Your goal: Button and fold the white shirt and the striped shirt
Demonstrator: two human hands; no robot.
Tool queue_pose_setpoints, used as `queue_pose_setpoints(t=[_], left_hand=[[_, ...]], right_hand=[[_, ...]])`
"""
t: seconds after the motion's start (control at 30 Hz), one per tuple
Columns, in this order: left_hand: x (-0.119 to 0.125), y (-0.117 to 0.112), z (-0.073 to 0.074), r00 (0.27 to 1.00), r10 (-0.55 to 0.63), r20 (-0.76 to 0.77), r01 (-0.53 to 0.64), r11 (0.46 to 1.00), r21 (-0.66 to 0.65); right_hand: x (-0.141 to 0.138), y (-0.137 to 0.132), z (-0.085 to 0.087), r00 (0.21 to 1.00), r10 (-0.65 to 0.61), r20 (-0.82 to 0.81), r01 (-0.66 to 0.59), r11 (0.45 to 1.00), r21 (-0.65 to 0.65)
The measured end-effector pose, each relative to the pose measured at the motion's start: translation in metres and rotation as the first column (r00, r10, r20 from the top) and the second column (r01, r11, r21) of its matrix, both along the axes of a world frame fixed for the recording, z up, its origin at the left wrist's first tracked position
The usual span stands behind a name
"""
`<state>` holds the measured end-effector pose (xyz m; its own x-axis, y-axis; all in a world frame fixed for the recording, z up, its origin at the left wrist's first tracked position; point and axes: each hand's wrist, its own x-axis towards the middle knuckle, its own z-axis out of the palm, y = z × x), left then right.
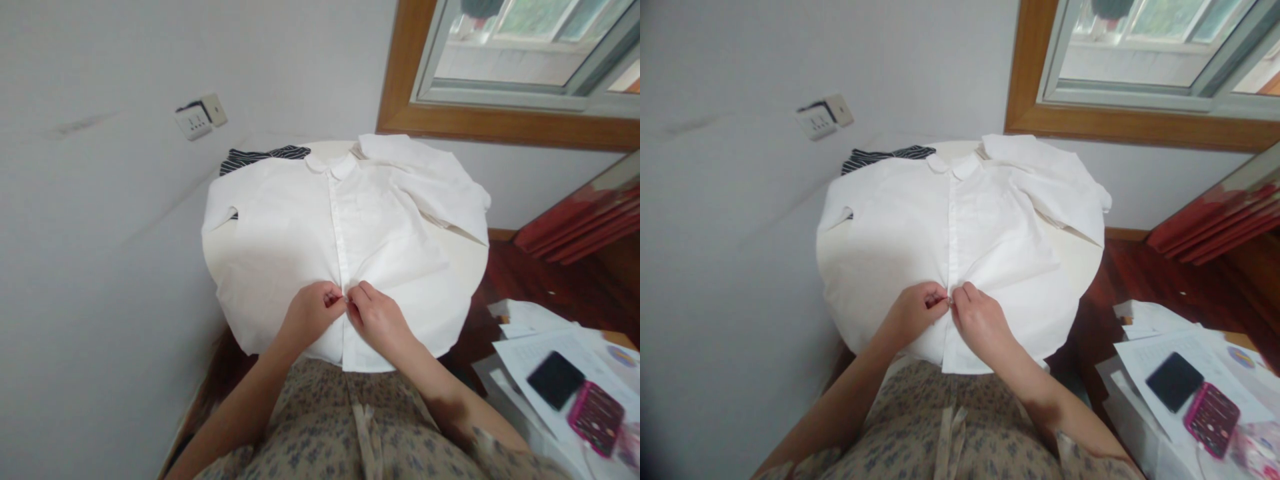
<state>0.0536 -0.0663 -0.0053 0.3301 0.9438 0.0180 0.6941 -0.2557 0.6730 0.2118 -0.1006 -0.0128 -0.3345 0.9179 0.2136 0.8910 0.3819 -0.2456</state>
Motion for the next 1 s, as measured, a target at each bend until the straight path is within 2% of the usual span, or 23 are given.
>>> queue_pose_setpoints(t=[0.2,0.33,0.43,0.6,0.73,1.0], left_hand=[[0.003,-0.003,0.002,0.999,0.034,-0.016,-0.033,0.999,0.022],[0.002,-0.001,0.002,0.999,0.035,-0.022,-0.034,0.999,0.027],[-0.001,0.002,0.0,0.999,0.004,0.053,-0.003,1.0,-0.029],[-0.007,0.005,-0.002,0.985,-0.032,0.172,0.057,0.988,-0.143],[-0.008,0.006,-0.004,0.98,-0.054,0.192,0.084,0.984,-0.154],[-0.01,0.004,-0.008,0.986,-0.085,0.145,0.101,0.989,-0.105]], right_hand=[[0.014,0.0,0.015,0.987,0.156,-0.036,-0.158,0.984,-0.084],[0.02,0.002,0.017,0.982,0.175,-0.078,-0.182,0.978,-0.101],[0.02,0.007,0.017,0.977,0.175,-0.126,-0.19,0.975,-0.117],[0.011,0.012,0.017,0.992,0.121,-0.039,-0.125,0.986,-0.108],[0.001,0.01,0.013,0.997,0.05,0.064,-0.047,0.998,-0.05],[-0.002,0.01,0.01,0.992,0.035,0.119,-0.032,0.999,-0.029]])
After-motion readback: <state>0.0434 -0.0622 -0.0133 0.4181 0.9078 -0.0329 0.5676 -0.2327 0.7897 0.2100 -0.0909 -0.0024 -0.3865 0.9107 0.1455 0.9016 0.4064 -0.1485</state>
